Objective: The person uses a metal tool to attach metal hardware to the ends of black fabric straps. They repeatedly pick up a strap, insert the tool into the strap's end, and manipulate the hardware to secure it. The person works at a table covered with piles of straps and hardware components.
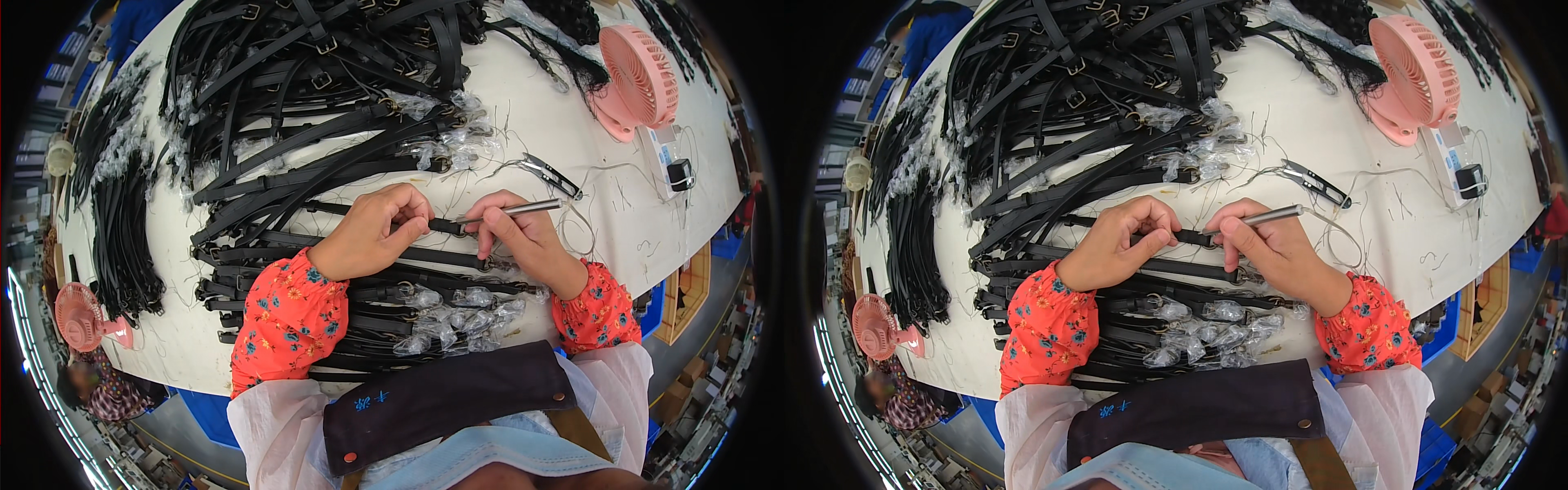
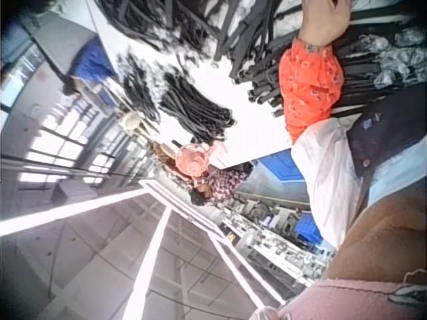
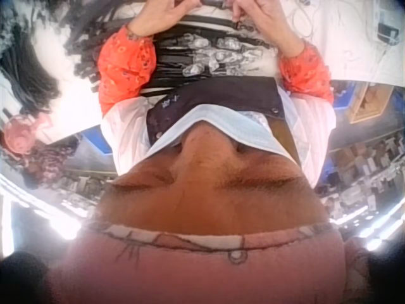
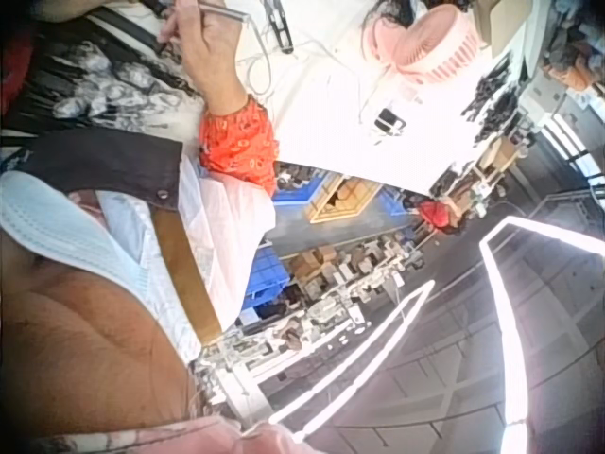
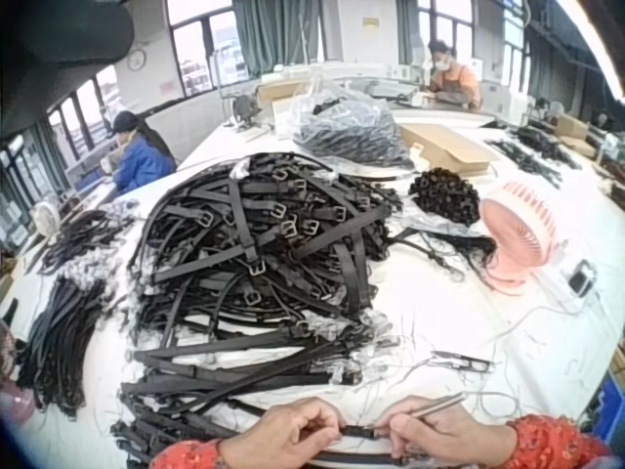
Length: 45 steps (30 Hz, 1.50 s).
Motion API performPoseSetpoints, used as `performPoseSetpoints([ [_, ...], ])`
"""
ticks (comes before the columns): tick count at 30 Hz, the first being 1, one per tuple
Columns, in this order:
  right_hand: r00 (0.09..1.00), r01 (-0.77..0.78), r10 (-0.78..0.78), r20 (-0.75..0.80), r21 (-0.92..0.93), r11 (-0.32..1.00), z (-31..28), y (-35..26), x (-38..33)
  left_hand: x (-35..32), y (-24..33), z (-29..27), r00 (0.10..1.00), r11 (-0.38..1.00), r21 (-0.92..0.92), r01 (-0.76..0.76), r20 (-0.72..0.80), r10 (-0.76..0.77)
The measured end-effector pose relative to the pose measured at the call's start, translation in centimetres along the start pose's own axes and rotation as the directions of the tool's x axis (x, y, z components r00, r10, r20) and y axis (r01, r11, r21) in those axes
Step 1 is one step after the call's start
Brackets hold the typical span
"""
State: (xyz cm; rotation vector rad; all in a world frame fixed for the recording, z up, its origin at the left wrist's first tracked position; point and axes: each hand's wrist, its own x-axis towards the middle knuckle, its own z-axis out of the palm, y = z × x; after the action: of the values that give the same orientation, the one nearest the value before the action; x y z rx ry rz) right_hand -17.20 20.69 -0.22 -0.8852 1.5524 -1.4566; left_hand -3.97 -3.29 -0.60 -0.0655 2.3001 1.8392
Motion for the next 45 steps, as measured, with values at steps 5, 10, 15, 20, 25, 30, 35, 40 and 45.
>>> performPoseSetpoints([
  [5,1.000,-0.003,0.003,0.004,-0.015,1.000,0.0,-0.1,0.0,0.0,0.0,0.0,1.000,1.000,-0.003,-0.004,0.002,0.004],
  [10,1.000,0.006,-0.006,0.002,-0.029,1.000,0.0,-0.1,0.0,0.0,0.0,-0.1,1.000,1.000,-0.001,-0.002,0.008,0.002],
  [15,0.998,0.049,-0.049,-0.043,0.005,0.999,0.2,0.1,0.0,0.0,-0.2,-0.1,0.999,0.998,-0.054,-0.037,0.019,0.038],
  [20,0.977,0.182,-0.210,-0.032,-0.384,0.905,0.2,0.4,0.0,0.0,0.0,0.5,0.999,0.988,-0.145,-0.044,-0.004,0.044],
  [25,0.933,0.326,-0.352,0.071,-0.578,0.748,0.9,0.6,0.5,0.2,0.3,1.4,0.999,0.986,-0.169,-0.010,-0.039,0.004],
  [30,0.928,0.341,-0.362,0.093,-0.602,0.722,1.0,0.8,0.4,0.1,0.0,1.6,0.997,0.998,-0.045,-0.053,-0.052,0.051],
  [35,0.936,0.303,-0.348,0.059,-0.636,0.709,0.6,0.7,0.6,-0.5,0.4,0.7,0.999,0.920,-0.391,-0.024,-0.031,0.012],
  [40,0.905,0.351,-0.424,0.039,-0.633,0.690,0.5,1.0,0.9,-0.1,0.1,-1.5,0.861,0.978,0.189,-0.087,-0.479,0.169],
  [45,0.905,0.343,-0.426,0.006,-0.605,0.719,0.5,1.3,1.0,0.0,0.5,1.3,0.910,0.853,0.470,-0.227,-0.211,0.358],
])
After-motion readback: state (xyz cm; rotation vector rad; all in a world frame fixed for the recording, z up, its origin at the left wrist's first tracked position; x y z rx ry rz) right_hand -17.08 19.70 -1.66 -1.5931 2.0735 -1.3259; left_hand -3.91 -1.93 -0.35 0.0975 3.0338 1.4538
